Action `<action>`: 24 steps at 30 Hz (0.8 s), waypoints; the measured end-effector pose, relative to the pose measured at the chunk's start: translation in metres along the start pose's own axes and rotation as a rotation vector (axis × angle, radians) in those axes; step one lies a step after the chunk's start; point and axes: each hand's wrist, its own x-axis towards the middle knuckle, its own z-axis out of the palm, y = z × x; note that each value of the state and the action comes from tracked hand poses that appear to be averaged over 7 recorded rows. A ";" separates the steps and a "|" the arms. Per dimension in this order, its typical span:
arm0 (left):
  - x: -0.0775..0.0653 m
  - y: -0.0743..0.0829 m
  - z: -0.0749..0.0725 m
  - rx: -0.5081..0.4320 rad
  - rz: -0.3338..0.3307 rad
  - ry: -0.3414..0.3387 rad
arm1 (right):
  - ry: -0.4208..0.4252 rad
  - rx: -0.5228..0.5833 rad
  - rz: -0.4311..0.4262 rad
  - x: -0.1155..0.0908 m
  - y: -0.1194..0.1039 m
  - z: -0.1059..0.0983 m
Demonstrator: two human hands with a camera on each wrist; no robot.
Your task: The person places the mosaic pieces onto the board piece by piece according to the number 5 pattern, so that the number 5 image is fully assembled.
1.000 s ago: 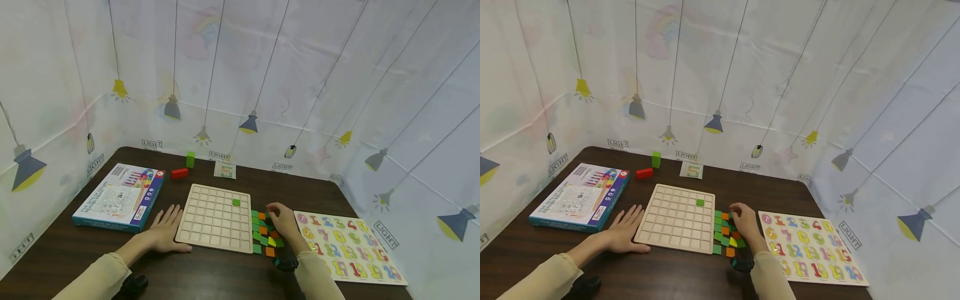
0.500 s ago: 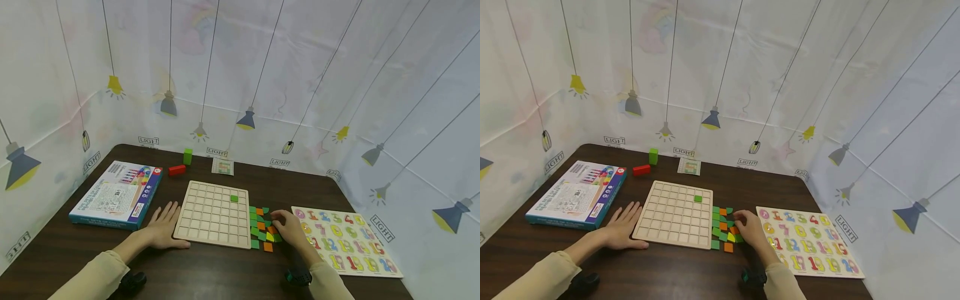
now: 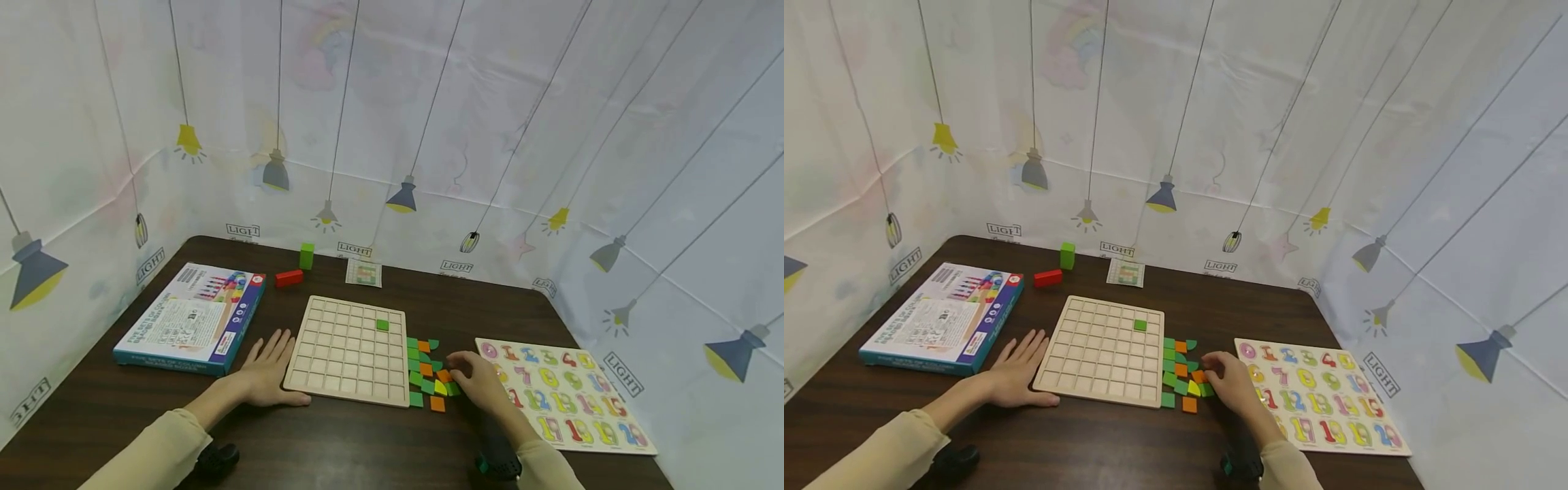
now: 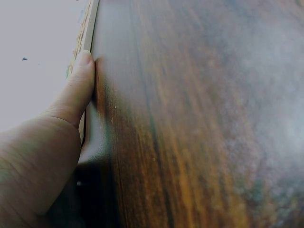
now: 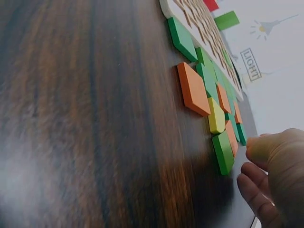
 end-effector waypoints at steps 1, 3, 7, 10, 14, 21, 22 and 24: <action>0.000 0.000 0.000 -0.001 0.001 0.003 | -0.007 0.000 0.004 -0.001 0.000 -0.001; -0.001 0.000 0.000 0.000 0.003 0.007 | -0.022 0.001 0.012 -0.003 0.001 -0.002; -0.003 0.004 -0.002 -0.005 0.008 0.007 | -0.052 0.012 0.023 -0.007 0.002 -0.005; -0.006 0.007 -0.005 -0.031 0.020 0.007 | -0.102 0.022 0.023 -0.010 0.003 -0.007; -0.008 0.010 -0.006 -0.056 0.025 0.014 | -0.182 0.042 0.003 -0.014 0.005 -0.010; -0.005 0.008 -0.004 -0.029 0.004 0.006 | -0.320 0.110 -0.040 -0.018 0.007 -0.020; -0.004 0.008 -0.004 -0.030 0.002 0.003 | -0.333 0.115 -0.040 -0.018 0.007 -0.021; -0.003 0.006 -0.003 -0.027 -0.004 -0.002 | -0.349 0.119 -0.038 -0.018 0.008 -0.022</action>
